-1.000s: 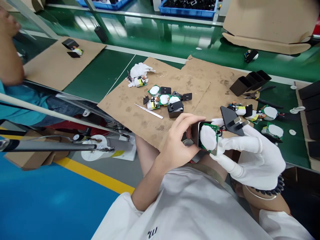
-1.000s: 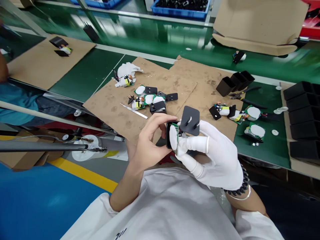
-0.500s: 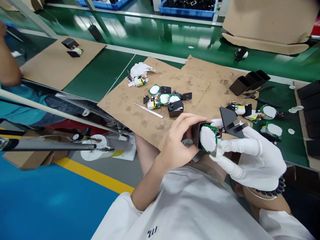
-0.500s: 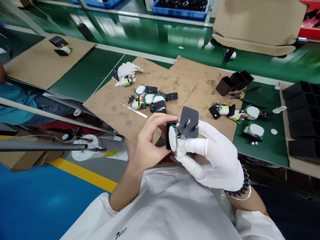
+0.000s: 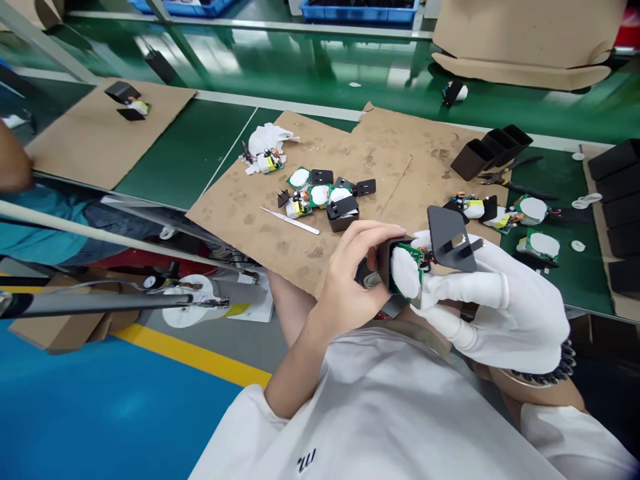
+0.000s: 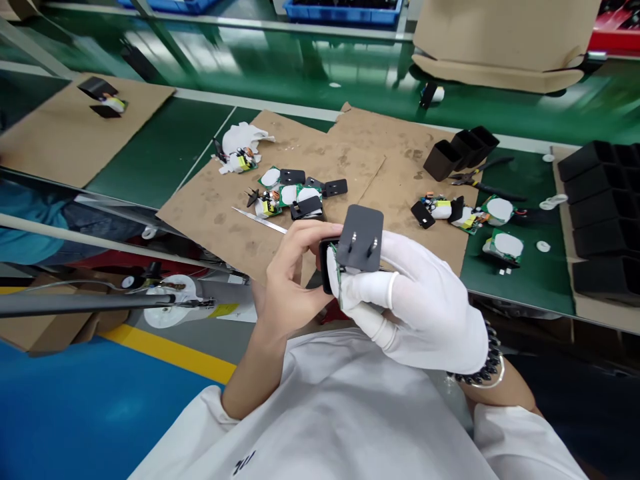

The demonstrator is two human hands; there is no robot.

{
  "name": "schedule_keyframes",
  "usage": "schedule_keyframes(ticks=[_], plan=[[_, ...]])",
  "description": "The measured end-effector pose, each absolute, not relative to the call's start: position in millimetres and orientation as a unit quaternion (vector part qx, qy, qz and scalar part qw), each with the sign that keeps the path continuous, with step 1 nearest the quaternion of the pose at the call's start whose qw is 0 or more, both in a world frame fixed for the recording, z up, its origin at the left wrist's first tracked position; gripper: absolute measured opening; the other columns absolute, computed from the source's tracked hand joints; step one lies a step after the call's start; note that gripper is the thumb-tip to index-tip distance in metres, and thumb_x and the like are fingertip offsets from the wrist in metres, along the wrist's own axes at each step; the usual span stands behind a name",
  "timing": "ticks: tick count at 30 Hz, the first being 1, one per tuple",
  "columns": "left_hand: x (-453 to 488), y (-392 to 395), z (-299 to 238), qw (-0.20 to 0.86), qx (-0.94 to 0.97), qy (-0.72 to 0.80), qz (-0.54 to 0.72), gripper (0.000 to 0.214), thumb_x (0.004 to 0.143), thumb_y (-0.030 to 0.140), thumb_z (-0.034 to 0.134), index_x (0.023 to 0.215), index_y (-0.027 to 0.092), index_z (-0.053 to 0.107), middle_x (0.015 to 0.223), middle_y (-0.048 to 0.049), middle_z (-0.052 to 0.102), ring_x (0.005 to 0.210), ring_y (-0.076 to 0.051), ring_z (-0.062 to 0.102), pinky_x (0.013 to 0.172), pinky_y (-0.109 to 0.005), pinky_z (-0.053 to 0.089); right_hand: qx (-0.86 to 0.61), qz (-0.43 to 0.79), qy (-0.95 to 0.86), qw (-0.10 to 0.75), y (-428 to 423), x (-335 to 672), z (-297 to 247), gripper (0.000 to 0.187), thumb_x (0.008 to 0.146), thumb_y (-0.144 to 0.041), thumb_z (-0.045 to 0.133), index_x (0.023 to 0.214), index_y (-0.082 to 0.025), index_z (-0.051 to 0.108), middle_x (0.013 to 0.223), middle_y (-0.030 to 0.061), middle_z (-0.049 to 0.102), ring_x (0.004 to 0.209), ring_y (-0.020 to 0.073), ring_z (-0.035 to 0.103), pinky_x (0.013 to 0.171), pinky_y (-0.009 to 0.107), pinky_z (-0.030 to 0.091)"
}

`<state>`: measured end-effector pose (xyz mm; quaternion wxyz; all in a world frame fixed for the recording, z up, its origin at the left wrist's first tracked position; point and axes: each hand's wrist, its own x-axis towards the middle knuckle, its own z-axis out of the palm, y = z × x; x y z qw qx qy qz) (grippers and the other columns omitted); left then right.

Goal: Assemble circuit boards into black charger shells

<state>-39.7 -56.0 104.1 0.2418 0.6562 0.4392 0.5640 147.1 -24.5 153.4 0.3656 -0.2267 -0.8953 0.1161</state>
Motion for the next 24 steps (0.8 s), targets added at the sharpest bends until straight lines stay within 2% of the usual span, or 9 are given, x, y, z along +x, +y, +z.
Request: schedule_keyframes(ticks=[7,11,14,17,19,22,24], plan=[[-39,-50,98,0.246,0.653,0.453,0.554,0.036,0.083,0.017,0.069,0.117,0.023,0.062,0.115,-0.0064,0.064,0.103,-0.02,0.059,0.076,-0.029,0.049,-0.247,0.101,-0.888,0.374,-26,146,148,0.019,0.083,-0.009,0.07,0.09,-0.025,0.062,0.102,0.0041,0.072,0.095,0.0181,0.069,0.075,0.03,0.057],[-36,-44,89,0.254,0.65,0.449,0.558,0.039,0.081,0.015,0.07,0.118,0.023,0.062,0.113,-0.0052,0.062,0.088,-0.015,0.057,0.068,-0.025,0.047,-0.243,0.074,-0.895,0.366,-19,144,143,0.016,0.084,-0.007,0.068,0.09,-0.021,0.064,0.113,0.012,0.071,0.101,0.0226,0.069,0.079,0.034,0.058],[-29,-34,70,0.273,0.64,0.458,0.553,0.039,0.079,0.018,0.075,0.116,0.022,0.061,0.109,-0.0038,0.062,0.081,-0.012,0.056,0.067,-0.023,0.047,-0.275,0.054,-0.918,0.28,-13,145,136,0.008,0.087,-0.014,0.066,0.093,-0.02,0.065,0.127,0.019,0.066,0.109,0.0319,0.068,0.078,0.042,0.059],[-17,-20,43,0.304,0.611,0.488,0.544,0.047,0.072,0.024,0.085,0.112,0.019,0.06,0.103,-0.0023,0.061,0.072,-0.01,0.056,0.063,-0.021,0.048,-0.327,0.053,-0.934,0.136,-6,158,131,0.028,0.085,-0.024,0.071,0.113,-0.021,0.067,0.147,0.0212,0.054,0.113,0.0368,0.068,0.079,0.046,0.06],[-10,-11,29,0.311,0.586,0.512,0.545,0.055,0.067,0.024,0.089,0.114,0.018,0.059,0.104,-0.0023,0.061,0.064,-0.007,0.053,0.059,-0.021,0.047,-0.364,0.044,-0.926,0.088,2,172,133,0.04,0.086,-0.033,0.071,0.125,-0.023,0.066,0.152,0.0193,0.051,0.113,0.0373,0.069,0.083,0.047,0.06],[1,-3,20,0.281,0.589,0.537,0.535,0.062,0.065,0.025,0.09,0.118,0.018,0.058,0.106,-0.0045,0.062,0.062,-0.009,0.055,0.057,-0.023,0.05,-0.419,0.041,-0.904,0.077,38,192,150,0.041,0.09,-0.042,0.065,0.128,-0.026,0.067,0.136,0.0112,0.067,0.108,0.033,0.071,0.089,0.046,0.059],[8,0,16,0.197,0.628,0.556,0.508,0.06,0.069,0.034,0.088,0.118,0.017,0.059,0.101,-0.0065,0.065,0.067,-0.014,0.061,0.061,-0.027,0.053,-0.456,0.059,-0.886,0.064,85,195,163,0.037,0.09,-0.042,0.064,0.123,-0.027,0.071,0.117,0.006,0.076,0.1,0.0288,0.073,0.09,0.042,0.058]])
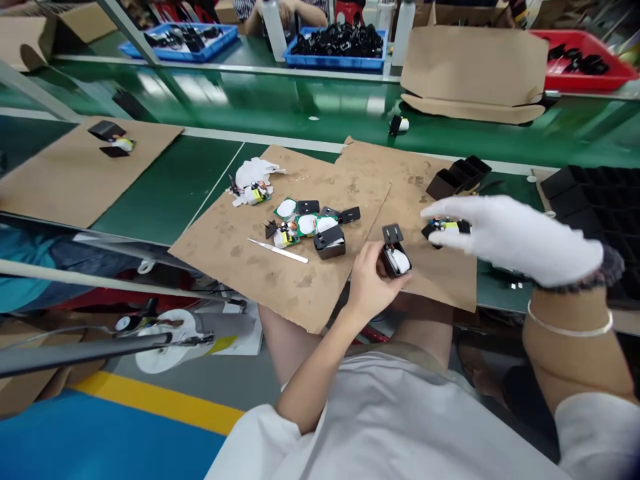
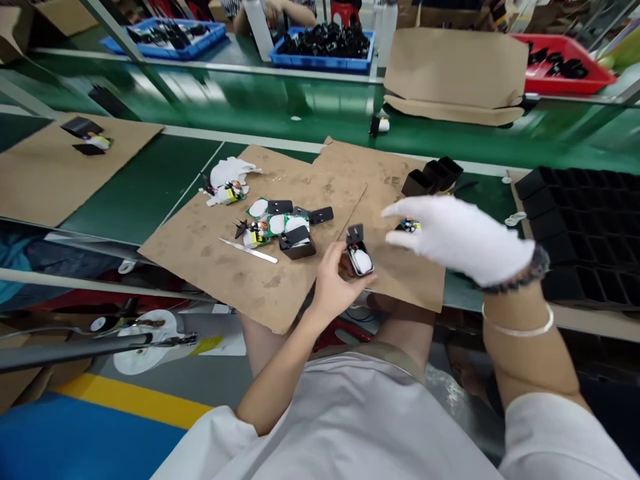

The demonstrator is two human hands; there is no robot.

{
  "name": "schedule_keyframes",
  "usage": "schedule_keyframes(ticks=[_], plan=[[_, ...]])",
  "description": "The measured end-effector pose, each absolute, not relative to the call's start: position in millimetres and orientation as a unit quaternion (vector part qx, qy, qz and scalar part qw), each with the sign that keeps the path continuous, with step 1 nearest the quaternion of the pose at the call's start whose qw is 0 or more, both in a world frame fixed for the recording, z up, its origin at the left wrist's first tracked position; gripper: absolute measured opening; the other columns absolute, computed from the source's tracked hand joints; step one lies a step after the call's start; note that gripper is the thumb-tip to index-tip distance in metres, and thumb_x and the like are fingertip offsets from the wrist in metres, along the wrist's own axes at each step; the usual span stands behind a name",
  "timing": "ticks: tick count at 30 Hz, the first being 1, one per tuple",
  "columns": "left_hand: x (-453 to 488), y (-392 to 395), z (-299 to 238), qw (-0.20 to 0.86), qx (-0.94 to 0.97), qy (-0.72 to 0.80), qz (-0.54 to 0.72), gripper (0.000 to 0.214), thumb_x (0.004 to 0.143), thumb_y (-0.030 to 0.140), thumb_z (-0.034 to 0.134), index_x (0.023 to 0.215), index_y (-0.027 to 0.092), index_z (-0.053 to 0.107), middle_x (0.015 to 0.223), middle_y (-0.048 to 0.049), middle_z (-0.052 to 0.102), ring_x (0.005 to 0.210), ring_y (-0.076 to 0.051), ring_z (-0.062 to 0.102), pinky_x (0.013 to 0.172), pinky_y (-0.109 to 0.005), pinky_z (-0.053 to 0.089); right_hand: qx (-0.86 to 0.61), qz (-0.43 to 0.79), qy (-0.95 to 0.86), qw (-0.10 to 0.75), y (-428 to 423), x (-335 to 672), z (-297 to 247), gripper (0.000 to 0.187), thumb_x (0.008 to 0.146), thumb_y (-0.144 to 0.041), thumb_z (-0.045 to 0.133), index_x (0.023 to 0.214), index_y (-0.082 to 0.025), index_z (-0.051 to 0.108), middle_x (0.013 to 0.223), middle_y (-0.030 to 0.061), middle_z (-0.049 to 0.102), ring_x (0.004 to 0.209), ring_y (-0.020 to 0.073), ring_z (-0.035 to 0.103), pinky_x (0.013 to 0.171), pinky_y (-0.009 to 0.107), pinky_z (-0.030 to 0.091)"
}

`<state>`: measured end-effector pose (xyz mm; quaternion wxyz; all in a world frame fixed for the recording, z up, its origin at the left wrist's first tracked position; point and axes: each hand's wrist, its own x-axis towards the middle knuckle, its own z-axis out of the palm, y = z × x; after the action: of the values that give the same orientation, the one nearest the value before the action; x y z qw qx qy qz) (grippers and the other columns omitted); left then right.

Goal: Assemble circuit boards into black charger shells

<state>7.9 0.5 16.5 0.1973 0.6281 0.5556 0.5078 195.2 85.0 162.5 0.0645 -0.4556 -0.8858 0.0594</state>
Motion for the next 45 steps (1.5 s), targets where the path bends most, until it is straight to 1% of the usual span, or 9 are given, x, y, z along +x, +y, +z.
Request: schedule_keyframes(ticks=[3,6,9,16,25,28,34,39,45], plan=[[19,3,6,-0.026,0.67,0.571,0.473,0.062,0.077,0.053,0.077,0.117,0.009,0.061,0.093,-0.0134,0.07,0.076,-0.025,0.069,0.071,-0.036,0.056,-0.498,0.063,-0.865,0.02,186,179,169,0.036,0.085,-0.044,0.066,0.115,-0.026,0.075,0.111,0.0029,0.077,0.099,0.0273,0.071,0.094,0.041,0.055],[26,5,-6,-0.16,0.675,0.542,0.474,0.065,0.083,0.059,0.065,0.117,0.004,0.062,0.087,-0.0165,0.072,0.073,-0.027,0.071,0.068,-0.035,0.054,-0.574,0.032,-0.818,0.017,287,144,155,0.043,0.086,-0.041,0.067,0.12,-0.015,0.071,0.117,0.0122,0.074,0.109,0.0316,0.068,0.1,0.042,0.051],[27,7,-12,-0.194,0.674,0.525,0.481,0.062,0.09,0.06,0.052,0.115,0.004,0.061,0.083,-0.0167,0.072,0.071,-0.026,0.072,0.063,-0.034,0.053,-0.627,0.033,-0.777,0.045,352,102,136,0.054,0.095,-0.039,0.058,0.135,-0.002,0.056,0.128,0.0257,0.065,0.114,0.0321,0.064,0.097,0.043,0.051],[28,9,-10,-0.202,0.665,0.528,0.487,0.056,0.096,0.057,0.036,0.108,0.008,0.061,0.073,-0.0126,0.07,0.061,-0.022,0.068,0.057,-0.033,0.051,-0.599,0.052,-0.798,0.037,384,56,126,0.036,0.097,-0.04,0.063,0.123,-0.015,0.063,0.124,0.01,0.065,0.108,0.0219,0.066,0.094,0.045,0.057],[26,6,-11,-0.165,0.676,0.541,0.473,0.058,0.091,0.059,0.053,0.115,0.007,0.063,0.087,-0.0173,0.075,0.077,-0.026,0.074,0.069,-0.033,0.056,-0.492,0.047,-0.868,-0.035,266,147,153,0.024,0.093,-0.04,0.059,0.101,-0.025,0.076,0.102,0.0018,0.078,0.088,0.0197,0.069,0.076,0.027,0.048],[24,4,-5,-0.12,0.683,0.556,0.458,0.062,0.086,0.061,0.064,0.117,0.008,0.064,0.092,-0.0169,0.076,0.082,-0.026,0.074,0.074,-0.033,0.057,-0.47,0.02,-0.882,0.046,180,173,147,0.039,0.094,-0.044,0.059,0.126,-0.026,0.07,0.104,0.0043,0.079,0.09,0.0229,0.071,0.079,0.031,0.051],[19,2,3,-0.037,0.699,0.57,0.431,0.06,0.084,0.062,0.067,0.118,0.012,0.063,0.1,-0.0133,0.075,0.091,-0.026,0.073,0.08,-0.035,0.058,-0.457,-0.002,-0.814,0.358,28,185,112,0.017,0.096,-0.031,0.061,0.104,-0.025,0.075,0.101,0.0058,0.078,0.093,0.0219,0.074,0.087,0.035,0.06],[16,0,-3,0.005,0.72,0.566,0.403,0.065,0.085,0.062,0.063,0.126,0.013,0.059,0.113,-0.0169,0.073,0.096,-0.029,0.072,0.082,-0.038,0.058,-0.503,0.056,-0.761,0.405,-20,163,62,0.037,0.094,-0.032,0.064,0.131,-0.028,0.065,0.138,0.0119,0.065,0.127,0.0273,0.064,0.107,0.044,0.056],[-2,-2,20,0.188,0.739,0.52,0.385,0.063,0.073,0.046,0.084,0.125,0.018,0.063,0.113,-0.0119,0.074,0.099,-0.028,0.072,0.09,-0.041,0.057,-0.475,0.277,-0.722,0.42,5,175,76,0.054,0.094,-0.044,0.064,0.145,-0.031,0.055,0.16,0.0083,0.045,0.147,0.028,0.045,0.117,0.048,0.046]])
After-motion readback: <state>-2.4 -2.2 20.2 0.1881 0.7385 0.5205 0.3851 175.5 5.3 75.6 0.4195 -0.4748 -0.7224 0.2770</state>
